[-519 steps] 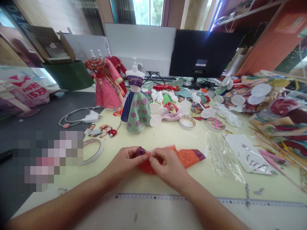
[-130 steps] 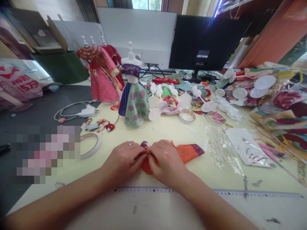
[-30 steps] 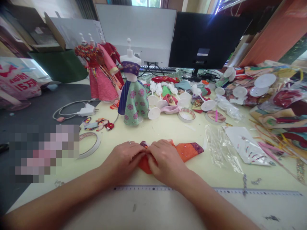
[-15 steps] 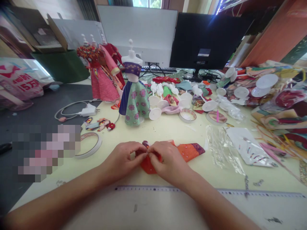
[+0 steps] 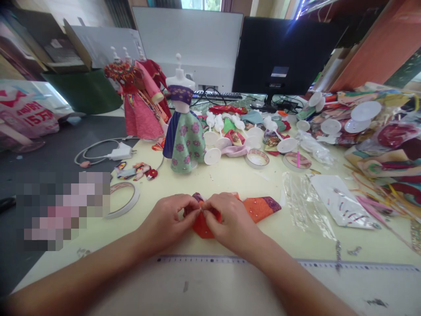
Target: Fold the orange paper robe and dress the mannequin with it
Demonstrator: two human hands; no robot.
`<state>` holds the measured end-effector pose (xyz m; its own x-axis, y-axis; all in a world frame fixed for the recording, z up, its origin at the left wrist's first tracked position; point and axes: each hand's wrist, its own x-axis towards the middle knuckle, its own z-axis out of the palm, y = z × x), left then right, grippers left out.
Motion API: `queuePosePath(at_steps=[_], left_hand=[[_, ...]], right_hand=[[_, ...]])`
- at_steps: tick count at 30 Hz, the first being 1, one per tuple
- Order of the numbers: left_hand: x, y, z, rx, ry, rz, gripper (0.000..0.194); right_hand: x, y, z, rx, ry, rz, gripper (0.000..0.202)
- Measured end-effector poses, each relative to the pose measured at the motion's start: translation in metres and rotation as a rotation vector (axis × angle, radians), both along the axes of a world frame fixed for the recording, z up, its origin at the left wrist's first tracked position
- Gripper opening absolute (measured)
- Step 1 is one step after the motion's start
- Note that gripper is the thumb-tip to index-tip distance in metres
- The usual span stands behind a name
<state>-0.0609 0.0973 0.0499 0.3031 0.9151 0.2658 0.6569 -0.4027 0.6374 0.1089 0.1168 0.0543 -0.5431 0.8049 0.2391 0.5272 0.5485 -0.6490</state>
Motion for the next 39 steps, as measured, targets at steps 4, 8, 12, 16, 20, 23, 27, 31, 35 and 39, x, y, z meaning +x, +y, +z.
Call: queuePosePath(at_steps=[4,8,12,16,20,23,27,31,35,39], left_hand=[[0.0001,0.0002,0.0016,-0.086,-0.076,0.012,0.009],[-0.0007,0.0009,0.0012,-0.111,-0.117,0.014,0.009],[-0.0006,-0.0001,-0.0005,-0.055,-0.094,0.022,0.007],[0.0006,-0.002,-0.0033,0.177,0.065,0.031,0.011],[0.0016,-0.0034,-0.0046,0.398,0.219,0.043,0.02],[0.0024,-0.0043,-0.0048,0.476,0.273,0.053,0.021],[0.0031,-0.0038,-0.0068,0.451,0.279,0.008,0.022],[0.003,-0.0025,-0.0083,0.431,0.275,0.004,0.025],[0.0027,-0.0021,-0.0076,0.439,0.296,0.006,0.028],[0.0027,-0.002,-0.0072,0.435,0.292,0.001,0.027]], right_hand=[[-0.0001,0.0005,-0.0005,-0.02,0.012,-0.006,0.014],[0.0007,0.0006,-0.0004,-0.042,0.027,-0.021,0.013],[0.0012,0.0006,0.0006,-0.047,0.049,-0.049,0.012],[0.0007,0.0009,0.0008,-0.031,0.075,-0.066,0.012],[-0.0002,0.0004,0.0003,-0.012,0.085,-0.061,0.011],[-0.0007,-0.0002,-0.0002,-0.002,0.09,-0.057,0.011],[-0.0009,-0.0002,-0.0004,-0.002,0.074,-0.051,0.013],[-0.0009,0.0001,0.0002,0.008,0.06,-0.051,0.014],[-0.0006,0.0006,-0.0005,0.051,0.046,-0.018,0.016],[-0.0002,0.0011,-0.0013,0.1,0.045,0.015,0.015]])
